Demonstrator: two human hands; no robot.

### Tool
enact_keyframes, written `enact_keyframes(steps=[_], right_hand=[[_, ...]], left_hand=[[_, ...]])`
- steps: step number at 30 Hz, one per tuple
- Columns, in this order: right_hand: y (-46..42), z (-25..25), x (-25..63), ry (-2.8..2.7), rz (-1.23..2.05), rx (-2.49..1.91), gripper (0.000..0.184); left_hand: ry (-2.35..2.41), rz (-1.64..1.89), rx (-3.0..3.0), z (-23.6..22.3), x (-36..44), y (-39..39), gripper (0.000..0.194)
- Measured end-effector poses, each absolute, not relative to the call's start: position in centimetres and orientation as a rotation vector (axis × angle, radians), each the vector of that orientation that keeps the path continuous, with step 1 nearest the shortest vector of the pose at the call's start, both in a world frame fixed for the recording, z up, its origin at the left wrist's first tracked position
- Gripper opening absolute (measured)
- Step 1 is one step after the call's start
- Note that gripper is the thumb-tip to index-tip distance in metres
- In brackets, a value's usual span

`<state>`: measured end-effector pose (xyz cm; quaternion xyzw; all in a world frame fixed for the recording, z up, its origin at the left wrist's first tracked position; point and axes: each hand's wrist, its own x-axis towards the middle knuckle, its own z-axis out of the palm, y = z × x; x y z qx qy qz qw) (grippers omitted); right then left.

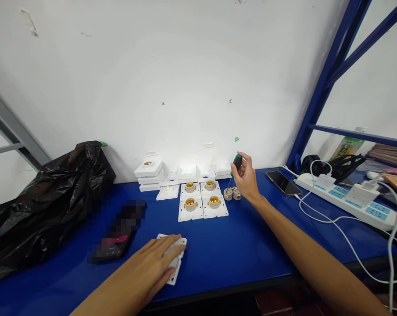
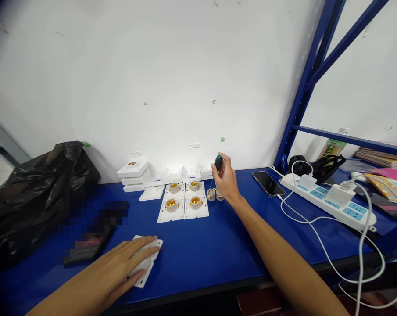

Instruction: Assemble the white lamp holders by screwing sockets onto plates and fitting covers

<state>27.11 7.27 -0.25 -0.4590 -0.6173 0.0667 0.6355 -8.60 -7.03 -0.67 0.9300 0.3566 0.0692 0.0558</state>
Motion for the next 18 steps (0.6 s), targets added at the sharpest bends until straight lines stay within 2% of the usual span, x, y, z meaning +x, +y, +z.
enact_keyframes(steps=[2,5,12,15,18], right_hand=[[7.2,-0.3,27.0,-1.414,0.157,-1.047,0.045],[7.1,-0.2,26.9,-1.413,0.168,-1.041,0.045],[6.9,-0.2,26.8,-1.399,0.181,-1.033,0.044],[6.9,-0.2,26.7,-1.401,0.172,-1.039,0.044],[6.9,-0.3,26.7,-1.408,0.16,-1.052,0.044]], left_hand=[[0.969,0.218,2.793,0.5,-6.6,-8.1,0.055],[0.893,0.221,2.764,1.8,-2.9,-8.6,0.049],[0.799,0.413,2.897,0.9,2.5,-4.2,0.035],[1.153,0.554,2.976,0.8,2.2,-0.6,0.028],[1.358,0.459,2.957,0.9,0.8,1.8,0.028]])
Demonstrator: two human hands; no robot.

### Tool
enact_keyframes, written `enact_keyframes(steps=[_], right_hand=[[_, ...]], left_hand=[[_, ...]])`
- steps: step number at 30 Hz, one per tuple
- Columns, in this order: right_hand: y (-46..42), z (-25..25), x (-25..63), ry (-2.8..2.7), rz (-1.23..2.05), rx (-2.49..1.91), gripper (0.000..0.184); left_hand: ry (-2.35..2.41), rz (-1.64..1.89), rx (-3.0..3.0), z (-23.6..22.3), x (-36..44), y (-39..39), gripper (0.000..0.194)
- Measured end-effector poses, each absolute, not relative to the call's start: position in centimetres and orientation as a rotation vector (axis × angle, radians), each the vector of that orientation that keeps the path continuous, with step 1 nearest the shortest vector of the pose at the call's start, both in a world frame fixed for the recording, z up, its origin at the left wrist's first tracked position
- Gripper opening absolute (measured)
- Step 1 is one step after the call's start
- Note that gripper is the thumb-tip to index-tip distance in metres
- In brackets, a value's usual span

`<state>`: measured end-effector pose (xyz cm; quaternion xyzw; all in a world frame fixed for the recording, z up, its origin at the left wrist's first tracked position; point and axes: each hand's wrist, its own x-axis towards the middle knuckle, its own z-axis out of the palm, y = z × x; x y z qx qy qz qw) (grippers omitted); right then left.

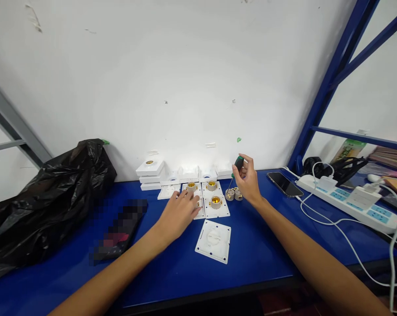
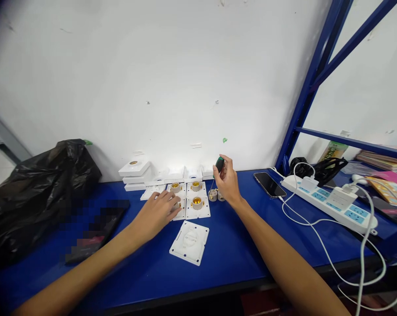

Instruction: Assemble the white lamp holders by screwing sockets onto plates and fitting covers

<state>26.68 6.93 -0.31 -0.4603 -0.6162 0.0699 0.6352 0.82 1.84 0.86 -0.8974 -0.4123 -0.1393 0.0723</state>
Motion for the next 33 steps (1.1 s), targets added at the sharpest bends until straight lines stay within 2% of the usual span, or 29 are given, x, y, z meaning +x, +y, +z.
enact_keyframes(steps=[7,12,18,20,24,26,33], right_hand=[[6.9,-0.5,26.6,-1.435,0.158,-1.056,0.042],[6.8,-0.4,26.5,-1.416,0.162,-1.049,0.043],[6.7,-0.2,26.5,-1.4,0.175,-1.021,0.043],[6.7,-0.2,26.4,-1.402,0.175,-1.019,0.042],[6.7,-0.3,26.4,-1.407,0.162,-1.026,0.041],[6.7,-0.3,26.5,-1.405,0.151,-1.03,0.04],[7.1,-0.6,26.6,-1.396,0.157,-1.024,0.041]], left_hand=[[-1.316,-0.3,-2.672,1.2,-4.5,1.3,0.03],[-1.403,-0.116,-2.594,2.3,-7.0,1.3,0.025],[-1.103,-0.356,-2.744,2.4,-1.0,-0.6,0.022],[-1.017,-0.429,-2.82,2.0,1.8,-0.4,0.027],[-1.022,-0.523,-2.877,1.1,5.4,1.7,0.026],[-1.027,-0.504,-2.89,0.7,5.8,2.6,0.02],[-1.075,-0.447,-2.892,1.4,2.4,2.0,0.019]])
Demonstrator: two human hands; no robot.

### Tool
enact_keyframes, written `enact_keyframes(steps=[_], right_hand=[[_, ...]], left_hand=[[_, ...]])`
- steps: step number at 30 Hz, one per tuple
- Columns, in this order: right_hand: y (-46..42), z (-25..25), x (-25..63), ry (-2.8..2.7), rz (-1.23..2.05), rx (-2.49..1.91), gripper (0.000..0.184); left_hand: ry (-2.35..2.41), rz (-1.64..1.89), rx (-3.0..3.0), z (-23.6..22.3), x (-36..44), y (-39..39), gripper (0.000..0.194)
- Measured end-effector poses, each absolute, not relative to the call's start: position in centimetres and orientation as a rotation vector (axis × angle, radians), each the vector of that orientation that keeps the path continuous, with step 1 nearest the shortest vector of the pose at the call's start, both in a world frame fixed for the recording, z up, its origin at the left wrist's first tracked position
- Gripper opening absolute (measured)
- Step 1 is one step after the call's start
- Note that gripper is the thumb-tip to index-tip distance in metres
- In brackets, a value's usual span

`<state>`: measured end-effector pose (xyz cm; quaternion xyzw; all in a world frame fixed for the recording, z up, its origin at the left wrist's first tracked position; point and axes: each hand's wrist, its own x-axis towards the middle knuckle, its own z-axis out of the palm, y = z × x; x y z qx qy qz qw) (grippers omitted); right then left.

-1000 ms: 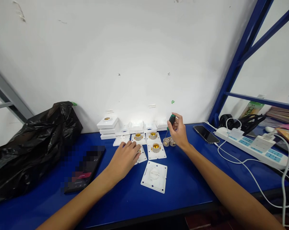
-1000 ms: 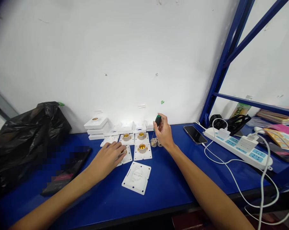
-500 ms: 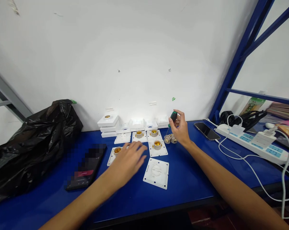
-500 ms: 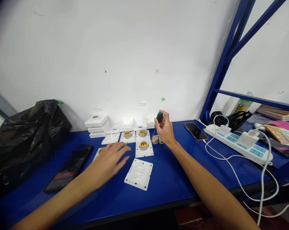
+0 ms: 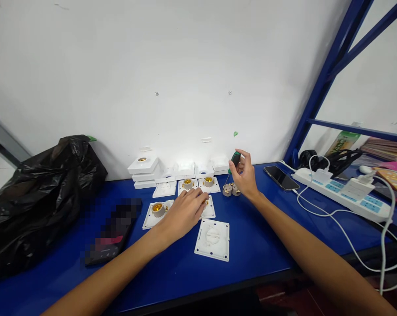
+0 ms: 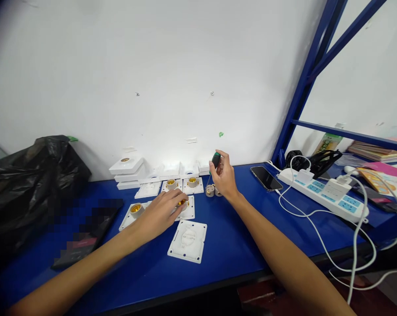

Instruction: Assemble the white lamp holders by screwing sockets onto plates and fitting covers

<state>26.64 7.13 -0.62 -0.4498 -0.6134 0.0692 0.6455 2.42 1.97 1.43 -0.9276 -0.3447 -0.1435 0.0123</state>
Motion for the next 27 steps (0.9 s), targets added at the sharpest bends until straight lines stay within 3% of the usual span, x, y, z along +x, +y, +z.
enact_keyframes(steps=[8,13,17,21,27], right_hand=[[6.8,-0.2,26.5,-1.424,0.115,-1.003,0.04],[6.7,0.1,26.9,-1.383,0.07,-1.024,0.037],[6.6,0.4,27.2,-1.346,0.037,-1.022,0.037],[6.6,0.6,27.2,-1.338,0.007,-1.018,0.037],[6.6,0.7,27.4,-1.38,-0.082,-1.041,0.037]], left_hand=[[-1.186,-0.263,-2.824,2.5,-1.3,1.6,0.019],[-1.011,-0.373,-3.055,3.3,-0.6,0.3,0.021],[-0.638,-0.21,-3.433,3.6,1.0,-1.0,0.054],[-0.657,-0.204,-3.408,2.6,2.5,-1.1,0.043],[-0.819,-0.345,-3.224,0.8,3.3,0.8,0.043]])
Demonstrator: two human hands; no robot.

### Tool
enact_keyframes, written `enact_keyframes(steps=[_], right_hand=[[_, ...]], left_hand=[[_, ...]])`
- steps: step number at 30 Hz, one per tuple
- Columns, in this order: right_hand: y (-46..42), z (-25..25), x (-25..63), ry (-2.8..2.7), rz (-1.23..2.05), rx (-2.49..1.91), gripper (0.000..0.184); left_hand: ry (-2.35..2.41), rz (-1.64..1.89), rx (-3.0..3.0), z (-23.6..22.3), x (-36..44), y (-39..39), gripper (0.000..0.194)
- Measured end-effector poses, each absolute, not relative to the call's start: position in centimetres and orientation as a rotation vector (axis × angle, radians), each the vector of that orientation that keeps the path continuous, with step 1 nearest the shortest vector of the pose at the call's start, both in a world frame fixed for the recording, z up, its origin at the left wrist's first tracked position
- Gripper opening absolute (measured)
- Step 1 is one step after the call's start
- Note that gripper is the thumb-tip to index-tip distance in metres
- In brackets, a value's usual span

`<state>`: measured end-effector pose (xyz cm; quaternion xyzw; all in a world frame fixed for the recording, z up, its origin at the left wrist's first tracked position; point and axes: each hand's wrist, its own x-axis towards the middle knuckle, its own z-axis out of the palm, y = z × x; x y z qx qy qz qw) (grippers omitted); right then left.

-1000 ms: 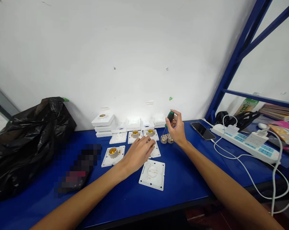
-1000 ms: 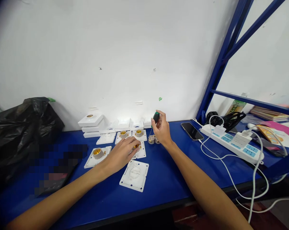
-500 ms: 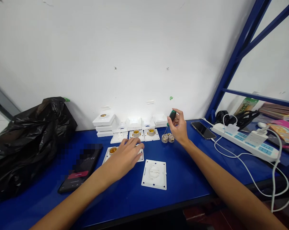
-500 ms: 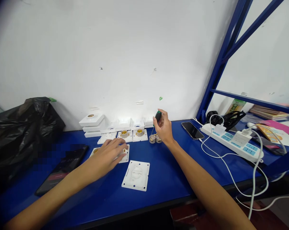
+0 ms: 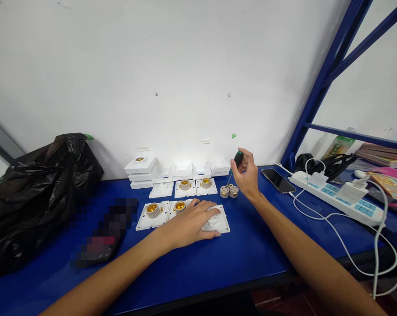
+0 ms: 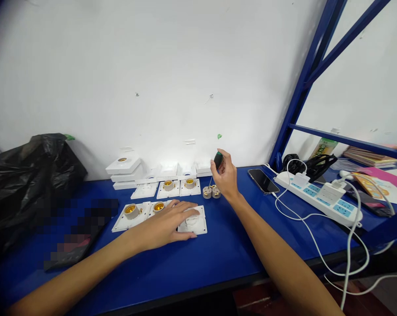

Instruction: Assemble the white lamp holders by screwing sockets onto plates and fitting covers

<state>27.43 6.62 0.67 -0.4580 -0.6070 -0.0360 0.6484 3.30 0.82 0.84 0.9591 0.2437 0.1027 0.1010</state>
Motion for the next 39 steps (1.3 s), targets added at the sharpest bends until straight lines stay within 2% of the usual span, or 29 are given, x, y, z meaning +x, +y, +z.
enact_keyframes(steps=[4,9,19,39], right_hand=[[6.6,0.8,27.5,-1.411,-0.115,-1.051,0.037],[6.5,0.8,27.4,-1.438,-0.138,-1.05,0.037],[6.2,0.9,27.3,-1.448,-0.108,-1.054,0.036],[6.4,0.7,27.3,-1.435,-0.098,-1.032,0.036]], left_hand=[[0.867,0.38,2.822,-0.5,3.1,1.7,0.046],[0.936,0.493,2.86,-1.8,3.3,1.1,0.034],[0.965,0.611,2.72,-0.8,3.6,0.5,0.021],[0.859,0.688,2.652,-1.9,3.3,1.3,0.019]])
